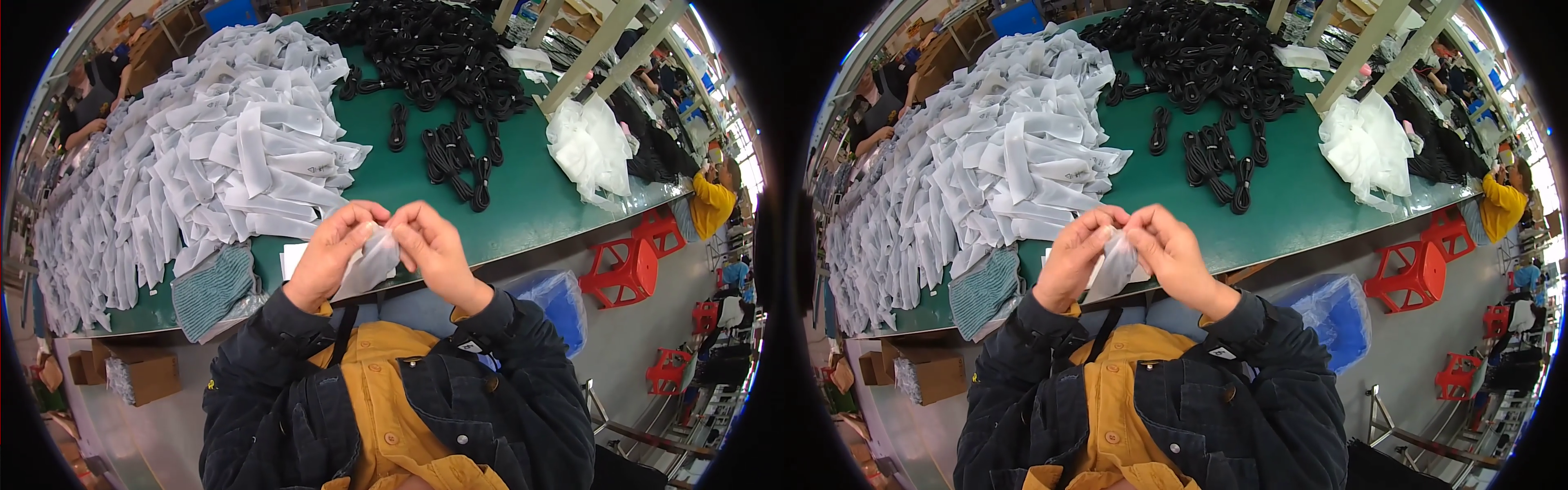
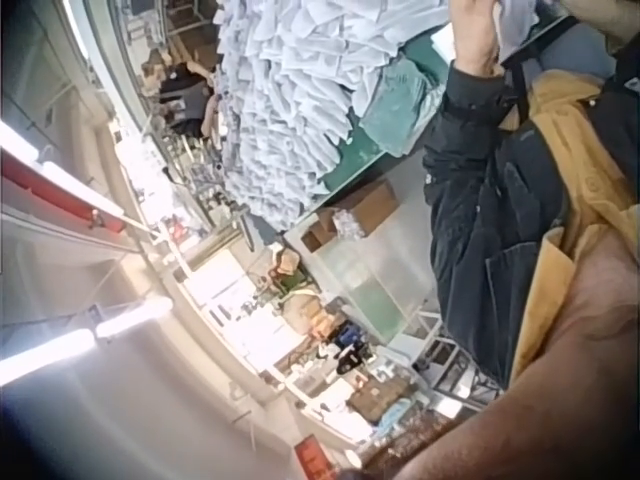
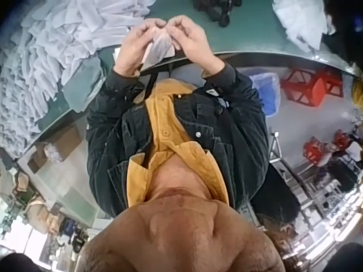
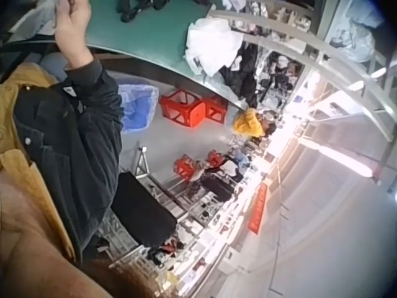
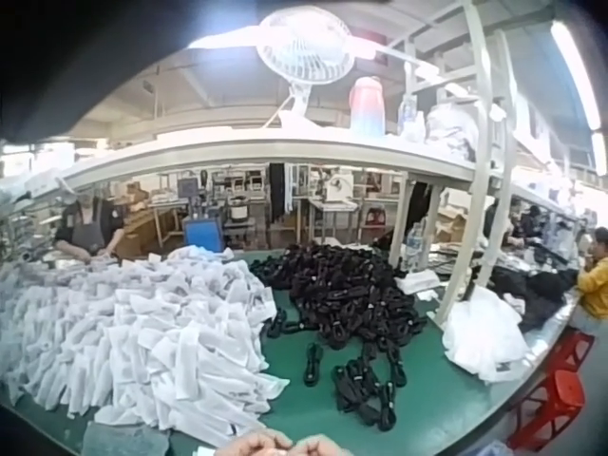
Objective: The person packages black cables by hand, picking up a cable and a white bag, sliding the cable into the bag, and setting the packaged item onto a pile. This process is repeated multiple times, with the person occasionally rearranging the piles on the table.
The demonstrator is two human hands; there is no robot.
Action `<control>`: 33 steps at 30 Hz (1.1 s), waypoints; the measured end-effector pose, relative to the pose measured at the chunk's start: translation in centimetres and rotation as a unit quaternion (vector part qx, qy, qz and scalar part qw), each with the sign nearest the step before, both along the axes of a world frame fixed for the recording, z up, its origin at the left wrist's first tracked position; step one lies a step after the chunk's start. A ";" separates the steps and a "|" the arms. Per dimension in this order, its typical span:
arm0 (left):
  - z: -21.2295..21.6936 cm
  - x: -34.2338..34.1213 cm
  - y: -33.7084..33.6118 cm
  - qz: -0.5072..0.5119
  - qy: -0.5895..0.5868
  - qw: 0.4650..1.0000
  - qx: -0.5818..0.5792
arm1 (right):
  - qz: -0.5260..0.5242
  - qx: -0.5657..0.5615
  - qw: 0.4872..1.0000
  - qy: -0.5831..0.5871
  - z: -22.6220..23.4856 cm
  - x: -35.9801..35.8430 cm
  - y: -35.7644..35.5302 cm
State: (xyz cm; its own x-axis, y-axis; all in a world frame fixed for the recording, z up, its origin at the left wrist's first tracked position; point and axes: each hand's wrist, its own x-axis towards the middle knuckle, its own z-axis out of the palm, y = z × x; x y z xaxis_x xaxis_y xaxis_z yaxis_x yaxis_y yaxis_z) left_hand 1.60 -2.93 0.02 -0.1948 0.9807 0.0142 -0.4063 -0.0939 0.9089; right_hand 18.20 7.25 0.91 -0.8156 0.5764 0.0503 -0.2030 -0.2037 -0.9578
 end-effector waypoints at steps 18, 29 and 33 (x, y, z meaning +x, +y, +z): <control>-4.3 2.2 -0.8 0.151 0.616 0.771 0.060 | -0.258 0.568 0.736 -0.263 -7.1 3.0 6.9; -5.0 2.4 -0.9 0.156 0.542 0.826 -0.006 | -0.099 0.172 0.969 -0.144 -5.5 5.3 0.8; -4.2 2.6 -1.0 0.144 0.451 0.878 -0.070 | -0.069 0.138 0.979 -0.135 -5.4 5.6 0.3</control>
State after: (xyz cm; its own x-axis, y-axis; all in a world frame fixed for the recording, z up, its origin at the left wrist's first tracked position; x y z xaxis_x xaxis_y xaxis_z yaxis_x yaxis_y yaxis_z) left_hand 4.16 -3.98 -4.17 -0.4067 0.8968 0.1741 0.5071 0.0631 0.8596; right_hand 23.77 7.56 -4.52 -0.7361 0.6767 0.0136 0.0568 0.0818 -0.9950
